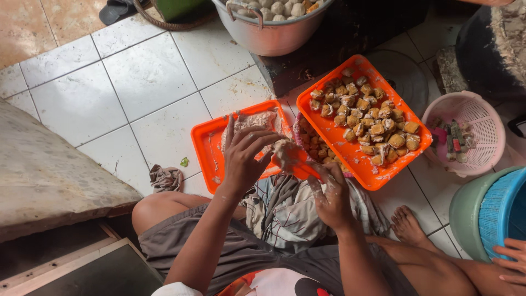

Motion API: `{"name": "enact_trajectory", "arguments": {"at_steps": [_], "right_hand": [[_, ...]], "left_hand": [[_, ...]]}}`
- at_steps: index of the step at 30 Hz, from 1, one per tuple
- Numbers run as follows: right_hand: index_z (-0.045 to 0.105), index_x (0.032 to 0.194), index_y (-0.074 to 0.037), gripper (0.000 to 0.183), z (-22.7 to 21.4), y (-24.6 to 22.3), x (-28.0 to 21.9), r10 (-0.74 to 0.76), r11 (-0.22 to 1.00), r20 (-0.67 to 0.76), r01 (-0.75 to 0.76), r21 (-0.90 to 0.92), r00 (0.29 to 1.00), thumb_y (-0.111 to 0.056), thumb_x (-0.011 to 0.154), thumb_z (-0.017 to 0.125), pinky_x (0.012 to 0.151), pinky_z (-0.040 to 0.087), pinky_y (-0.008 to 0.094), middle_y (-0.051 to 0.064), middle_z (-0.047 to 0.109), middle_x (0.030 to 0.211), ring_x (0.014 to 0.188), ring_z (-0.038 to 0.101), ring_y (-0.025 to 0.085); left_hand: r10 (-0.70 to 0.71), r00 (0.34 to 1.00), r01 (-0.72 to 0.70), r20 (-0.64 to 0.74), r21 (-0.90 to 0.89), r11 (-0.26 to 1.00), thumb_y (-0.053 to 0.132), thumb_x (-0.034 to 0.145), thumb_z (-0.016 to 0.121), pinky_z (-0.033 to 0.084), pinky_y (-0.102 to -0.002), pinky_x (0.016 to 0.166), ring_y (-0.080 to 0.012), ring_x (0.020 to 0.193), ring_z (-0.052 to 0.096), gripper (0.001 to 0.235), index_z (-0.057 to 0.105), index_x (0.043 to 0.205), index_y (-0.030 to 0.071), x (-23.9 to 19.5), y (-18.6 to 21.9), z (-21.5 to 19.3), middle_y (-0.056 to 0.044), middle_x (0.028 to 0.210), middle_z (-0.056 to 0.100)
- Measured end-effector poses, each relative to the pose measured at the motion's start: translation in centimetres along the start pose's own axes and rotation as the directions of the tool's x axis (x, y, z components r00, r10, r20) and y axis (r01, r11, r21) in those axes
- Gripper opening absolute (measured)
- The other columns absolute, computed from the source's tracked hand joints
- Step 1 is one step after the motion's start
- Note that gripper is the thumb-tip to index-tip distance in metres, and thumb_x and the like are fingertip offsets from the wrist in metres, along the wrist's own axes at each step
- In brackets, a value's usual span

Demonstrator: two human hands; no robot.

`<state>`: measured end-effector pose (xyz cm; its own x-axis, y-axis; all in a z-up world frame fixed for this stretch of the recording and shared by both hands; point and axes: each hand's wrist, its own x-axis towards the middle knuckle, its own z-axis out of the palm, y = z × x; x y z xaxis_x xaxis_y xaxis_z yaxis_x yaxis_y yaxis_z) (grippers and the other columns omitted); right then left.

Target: The person scoops a paste from a tray and spreads it onto small food items using a plastic spatula. They handle the items one by one, coating them and placing them into a second tray.

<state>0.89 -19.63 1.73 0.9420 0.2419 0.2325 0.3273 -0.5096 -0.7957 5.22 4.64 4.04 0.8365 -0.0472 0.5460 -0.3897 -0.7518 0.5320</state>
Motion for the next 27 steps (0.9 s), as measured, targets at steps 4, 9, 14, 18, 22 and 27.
{"name": "enact_trajectory", "arguments": {"at_steps": [4, 9, 14, 18, 22, 27], "right_hand": [[0.061, 0.132, -0.003, 0.031, 1.8, 0.2, 0.4, 0.058, 0.811, 0.138, -0.128, 0.571, 0.989, -0.023, 0.109, 0.054, 0.097, 0.047, 0.029, 0.006, 0.062, 0.115, 0.11, 0.06, 0.015], [0.064, 0.133, -0.002, 0.038, 4.4, 1.7, -0.5, 0.309, 0.534, 0.424, -0.524, 0.663, 0.852, -0.026, 0.105, 0.058, 0.07, 0.04, 0.021, -0.004, 0.054, 0.092, 0.076, 0.045, 0.004], [0.06, 0.126, 0.002, 0.045, 3.8, 3.3, -2.7, 0.366, 0.125, 0.509, -0.583, 0.803, 0.779, -0.037, 0.108, 0.046, 0.052, 0.03, 0.021, -0.003, 0.042, 0.072, 0.057, 0.032, 0.005], [0.058, 0.118, 0.003, 0.043, 1.2, 4.4, -4.1, 0.394, 0.052, 0.469, -0.529, 0.847, 0.79, -0.036, 0.11, 0.042, 0.052, 0.029, 0.024, -0.002, 0.042, 0.073, 0.056, 0.031, 0.006], [0.057, 0.118, 0.003, 0.043, -1.7, 5.6, -4.8, 0.419, 0.043, 0.382, -0.438, 0.898, 0.823, -0.037, 0.112, 0.042, 0.055, 0.031, 0.025, 0.0, 0.043, 0.074, 0.057, 0.031, 0.007], [0.058, 0.123, 0.003, 0.048, -5.4, 6.6, -6.4, 0.394, 0.021, 0.296, -0.33, 0.944, 0.87, -0.042, 0.112, 0.043, 0.056, 0.029, 0.025, -0.001, 0.042, 0.075, 0.062, 0.033, 0.008]], "left_hand": [[-0.152, 0.986, 0.123, -0.067, -0.315, 0.941, 0.003, 0.075, 0.081, 0.036, -0.048, 0.124, -0.0205, 0.12, 0.066, 0.034, 0.074, 0.107, 0.016, -0.5, 0.6, 0.0, 0.001, 0.112, 0.075], [-0.299, 0.954, 0.229, -0.013, -0.611, 0.758, 0.002, 0.081, 0.074, 0.044, -0.041, 0.115, -0.0256, 0.128, 0.062, 0.034, 0.068, 0.114, 0.006, -2.8, 0.4, 2.4, -0.01, 0.126, 0.068], [-0.543, 0.794, 0.449, 0.274, -0.866, 0.22, 0.018, 0.092, 0.076, 0.048, -0.037, 0.11, -0.0209, 0.12, 0.064, 0.036, 0.062, 0.122, 0.004, -4.8, -2.1, 8.3, -0.009, 0.122, 0.068], [-0.589, 0.736, 0.648, 0.334, -0.599, 0.471, 0.027, 0.093, 0.075, 0.051, -0.035, 0.102, -0.0178, 0.117, 0.068, 0.037, 0.068, 0.118, 0.002, -5.1, -2.7, 14.2, -0.009, 0.116, 0.075], [-0.625, 0.697, 0.706, 0.352, -0.494, 0.508, 0.031, 0.09, 0.077, 0.054, -0.036, 0.094, -0.0201, 0.106, 0.071, 0.041, 0.067, 0.118, 0.003, -0.8, -2.0, 19.1, -0.012, 0.11, 0.076], [-0.465, 0.868, 0.497, 0.176, -0.323, 0.805, 0.027, 0.094, 0.073, 0.054, -0.043, 0.089, -0.0293, 0.1, 0.065, 0.037, 0.064, 0.122, 0.005, 3.1, -2.6, 20.0, -0.014, 0.113, 0.07]]}}
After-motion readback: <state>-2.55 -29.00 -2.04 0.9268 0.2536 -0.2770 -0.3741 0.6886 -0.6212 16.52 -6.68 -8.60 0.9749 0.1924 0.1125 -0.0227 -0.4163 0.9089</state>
